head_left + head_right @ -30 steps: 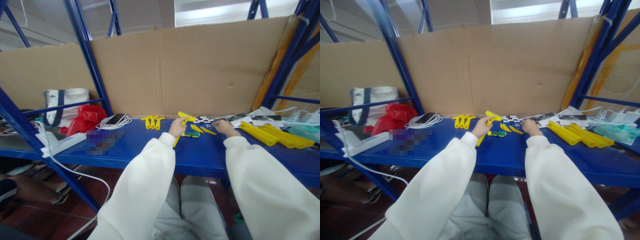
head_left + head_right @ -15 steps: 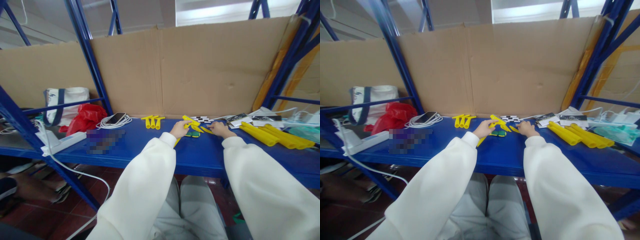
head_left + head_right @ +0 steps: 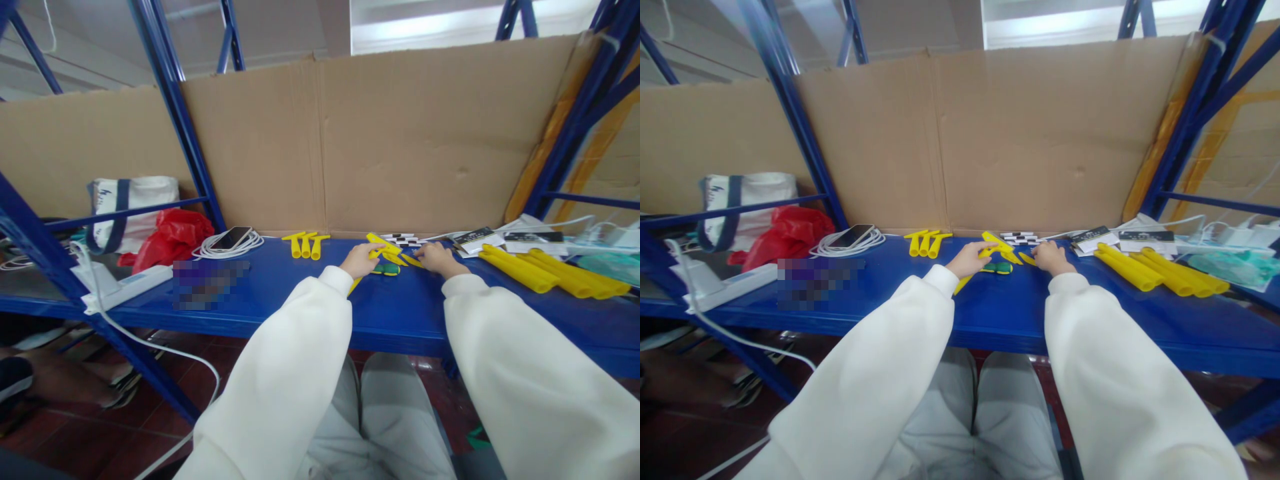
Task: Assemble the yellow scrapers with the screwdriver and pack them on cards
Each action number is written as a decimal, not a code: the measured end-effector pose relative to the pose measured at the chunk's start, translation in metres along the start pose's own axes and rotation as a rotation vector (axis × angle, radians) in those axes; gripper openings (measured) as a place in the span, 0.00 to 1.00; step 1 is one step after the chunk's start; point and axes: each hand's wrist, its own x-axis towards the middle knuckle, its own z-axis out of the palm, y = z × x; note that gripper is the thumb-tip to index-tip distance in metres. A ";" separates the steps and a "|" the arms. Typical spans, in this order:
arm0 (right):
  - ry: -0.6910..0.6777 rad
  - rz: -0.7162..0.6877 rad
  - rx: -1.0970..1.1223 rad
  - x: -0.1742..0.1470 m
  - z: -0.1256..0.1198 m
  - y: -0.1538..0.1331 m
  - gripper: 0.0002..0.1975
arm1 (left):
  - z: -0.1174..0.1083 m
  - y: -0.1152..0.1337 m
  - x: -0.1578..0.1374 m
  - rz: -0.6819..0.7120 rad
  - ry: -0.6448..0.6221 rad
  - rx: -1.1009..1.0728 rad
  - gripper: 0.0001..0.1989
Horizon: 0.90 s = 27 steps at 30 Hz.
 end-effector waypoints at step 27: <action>-0.036 0.189 0.146 -0.006 -0.009 -0.010 0.06 | 0.003 -0.003 0.002 0.012 -0.033 0.044 0.22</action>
